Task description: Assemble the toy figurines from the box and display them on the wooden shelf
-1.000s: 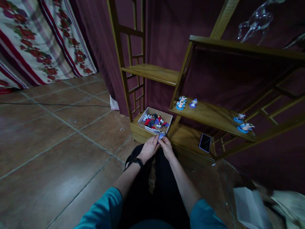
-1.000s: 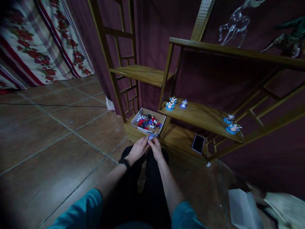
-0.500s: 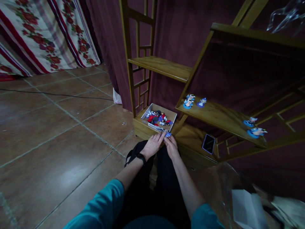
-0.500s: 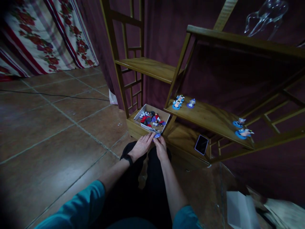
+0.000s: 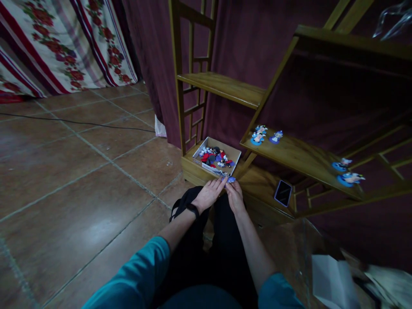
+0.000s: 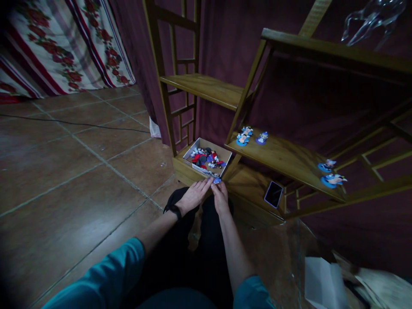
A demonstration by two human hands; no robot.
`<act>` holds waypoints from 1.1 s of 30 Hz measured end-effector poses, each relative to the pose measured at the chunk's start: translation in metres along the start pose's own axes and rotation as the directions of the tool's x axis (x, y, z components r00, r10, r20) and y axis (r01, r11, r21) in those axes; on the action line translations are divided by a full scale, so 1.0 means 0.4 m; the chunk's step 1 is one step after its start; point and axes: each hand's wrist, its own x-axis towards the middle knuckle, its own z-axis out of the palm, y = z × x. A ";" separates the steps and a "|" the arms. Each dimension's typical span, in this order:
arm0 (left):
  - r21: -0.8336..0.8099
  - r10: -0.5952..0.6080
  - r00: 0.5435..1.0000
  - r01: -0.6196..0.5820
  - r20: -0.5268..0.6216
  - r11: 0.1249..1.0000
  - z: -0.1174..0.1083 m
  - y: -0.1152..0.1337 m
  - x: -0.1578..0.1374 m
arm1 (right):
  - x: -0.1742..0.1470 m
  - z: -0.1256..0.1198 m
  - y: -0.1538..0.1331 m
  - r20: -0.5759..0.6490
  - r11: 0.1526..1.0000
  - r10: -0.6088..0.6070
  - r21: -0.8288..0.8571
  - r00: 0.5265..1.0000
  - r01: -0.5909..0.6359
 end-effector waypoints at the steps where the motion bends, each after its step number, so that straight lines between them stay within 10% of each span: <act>1: 0.000 0.003 1.000 -0.003 0.000 1.000 0.000 0.001 0.000 | -0.001 -0.001 -0.001 0.000 1.000 -0.004 0.005 1.000 0.004; 23: -0.193 0.002 1.000 -0.005 -0.015 0.981 0.006 0.007 -0.014 | -0.005 -0.024 0.008 -0.041 0.995 -0.066 -0.078 0.997 0.062; 33: -0.682 -0.231 0.973 0.158 -0.016 0.714 0.033 -0.013 -0.005 | 0.006 -0.019 0.026 -0.100 0.970 -0.053 -0.240 0.994 0.028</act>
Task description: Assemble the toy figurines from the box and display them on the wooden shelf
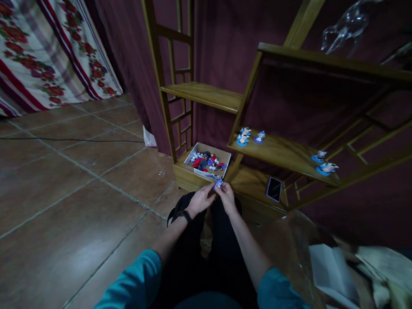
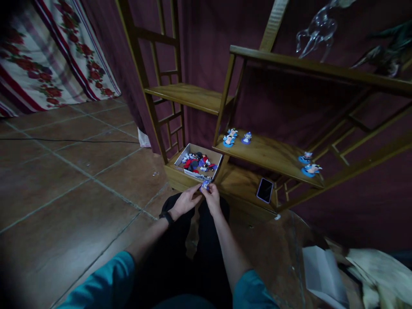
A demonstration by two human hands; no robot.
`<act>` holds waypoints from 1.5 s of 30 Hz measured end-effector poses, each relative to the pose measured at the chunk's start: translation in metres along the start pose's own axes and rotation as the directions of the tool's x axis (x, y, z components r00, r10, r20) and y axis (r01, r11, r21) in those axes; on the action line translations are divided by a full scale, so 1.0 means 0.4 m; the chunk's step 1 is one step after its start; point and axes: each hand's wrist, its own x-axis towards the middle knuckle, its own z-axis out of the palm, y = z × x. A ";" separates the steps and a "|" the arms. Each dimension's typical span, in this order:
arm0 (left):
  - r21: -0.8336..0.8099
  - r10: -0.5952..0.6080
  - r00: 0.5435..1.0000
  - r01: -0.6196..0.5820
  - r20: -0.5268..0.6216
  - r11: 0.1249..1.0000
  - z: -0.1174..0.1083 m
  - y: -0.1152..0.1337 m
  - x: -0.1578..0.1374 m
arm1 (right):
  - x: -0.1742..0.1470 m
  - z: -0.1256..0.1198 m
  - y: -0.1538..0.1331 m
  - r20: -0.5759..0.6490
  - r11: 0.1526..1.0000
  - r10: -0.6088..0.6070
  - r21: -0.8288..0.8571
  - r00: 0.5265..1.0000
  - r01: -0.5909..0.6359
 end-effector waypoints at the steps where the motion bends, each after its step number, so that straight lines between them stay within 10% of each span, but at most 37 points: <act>1: -0.068 -0.051 0.999 0.049 -0.018 0.996 0.004 0.001 0.002 | 0.000 0.002 -0.001 0.006 1.000 0.004 -0.005 1.000 -0.004; 16: -0.670 -0.314 0.949 0.250 0.027 0.699 0.032 -0.027 0.045 | -0.010 -0.002 -0.027 0.026 0.998 0.053 0.023 0.998 -0.054; 45: -0.705 -0.352 0.930 0.320 0.106 0.633 0.004 -0.006 0.054 | -0.014 0.002 -0.037 0.046 0.996 0.044 0.072 0.998 -0.047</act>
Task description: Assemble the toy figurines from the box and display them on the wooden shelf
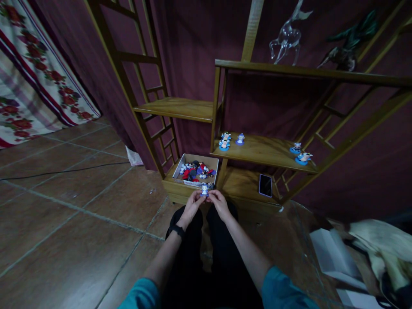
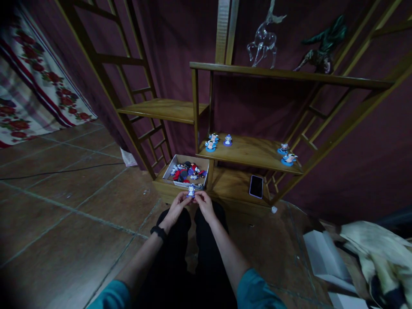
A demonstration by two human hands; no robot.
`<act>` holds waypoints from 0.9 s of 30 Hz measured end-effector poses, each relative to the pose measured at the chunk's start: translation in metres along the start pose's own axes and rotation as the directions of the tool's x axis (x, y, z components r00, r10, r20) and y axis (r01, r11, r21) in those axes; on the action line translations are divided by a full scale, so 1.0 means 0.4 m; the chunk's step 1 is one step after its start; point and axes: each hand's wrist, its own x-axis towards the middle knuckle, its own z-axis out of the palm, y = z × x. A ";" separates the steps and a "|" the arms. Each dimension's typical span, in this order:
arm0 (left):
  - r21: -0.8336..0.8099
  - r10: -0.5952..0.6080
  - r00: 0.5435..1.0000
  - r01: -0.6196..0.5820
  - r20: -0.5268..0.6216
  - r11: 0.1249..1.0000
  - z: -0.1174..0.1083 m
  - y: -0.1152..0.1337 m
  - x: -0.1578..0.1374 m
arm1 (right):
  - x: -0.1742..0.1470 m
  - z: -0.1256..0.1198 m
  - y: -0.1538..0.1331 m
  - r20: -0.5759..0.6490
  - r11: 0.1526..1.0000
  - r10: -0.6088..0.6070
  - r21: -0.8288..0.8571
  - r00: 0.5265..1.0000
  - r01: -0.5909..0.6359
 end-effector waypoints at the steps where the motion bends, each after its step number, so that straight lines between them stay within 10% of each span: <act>1: 0.005 -0.004 1.000 0.004 0.003 1.000 0.000 0.000 0.000 | 0.000 0.001 -0.001 -0.007 1.000 -0.003 -0.001 1.000 0.003; 27: 0.019 0.032 0.999 -0.031 -0.025 0.999 -0.001 -0.018 0.007 | -0.005 -0.011 -0.005 0.036 0.999 -0.025 -0.024 0.999 0.026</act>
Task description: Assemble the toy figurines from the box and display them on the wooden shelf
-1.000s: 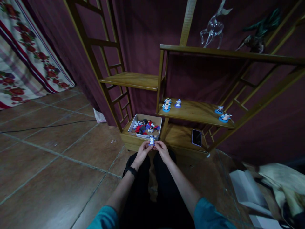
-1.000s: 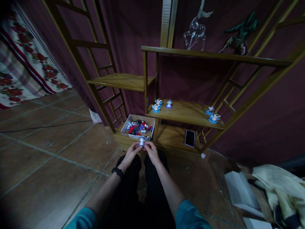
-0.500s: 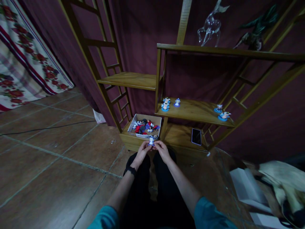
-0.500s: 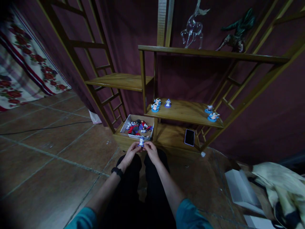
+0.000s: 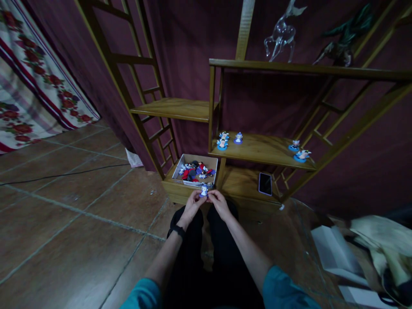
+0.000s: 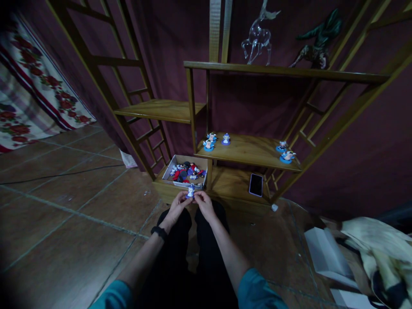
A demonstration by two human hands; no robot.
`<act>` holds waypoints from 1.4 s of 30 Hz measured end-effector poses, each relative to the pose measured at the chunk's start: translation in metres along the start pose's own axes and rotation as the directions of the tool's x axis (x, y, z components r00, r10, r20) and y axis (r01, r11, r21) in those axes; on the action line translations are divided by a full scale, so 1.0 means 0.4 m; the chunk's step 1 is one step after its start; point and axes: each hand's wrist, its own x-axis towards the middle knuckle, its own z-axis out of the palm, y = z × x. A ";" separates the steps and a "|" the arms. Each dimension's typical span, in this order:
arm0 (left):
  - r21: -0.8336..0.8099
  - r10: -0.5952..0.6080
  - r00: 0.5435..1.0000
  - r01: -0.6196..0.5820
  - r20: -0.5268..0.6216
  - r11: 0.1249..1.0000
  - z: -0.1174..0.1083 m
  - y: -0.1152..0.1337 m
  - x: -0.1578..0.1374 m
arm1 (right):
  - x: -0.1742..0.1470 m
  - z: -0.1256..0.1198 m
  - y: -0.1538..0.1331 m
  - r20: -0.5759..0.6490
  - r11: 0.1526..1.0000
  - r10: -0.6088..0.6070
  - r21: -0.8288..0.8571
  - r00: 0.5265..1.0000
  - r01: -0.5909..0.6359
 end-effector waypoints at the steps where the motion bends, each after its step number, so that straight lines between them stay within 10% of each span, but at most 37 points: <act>1: 0.002 0.004 1.000 -0.004 -0.002 1.000 0.000 -0.002 0.000 | 0.001 -0.001 0.005 0.003 1.000 0.000 0.005 1.000 0.000; 42: 0.107 0.147 0.987 -0.140 -0.063 0.984 0.021 -0.035 0.004 | 0.017 0.003 0.011 -0.018 0.994 -0.054 -0.096 0.998 0.052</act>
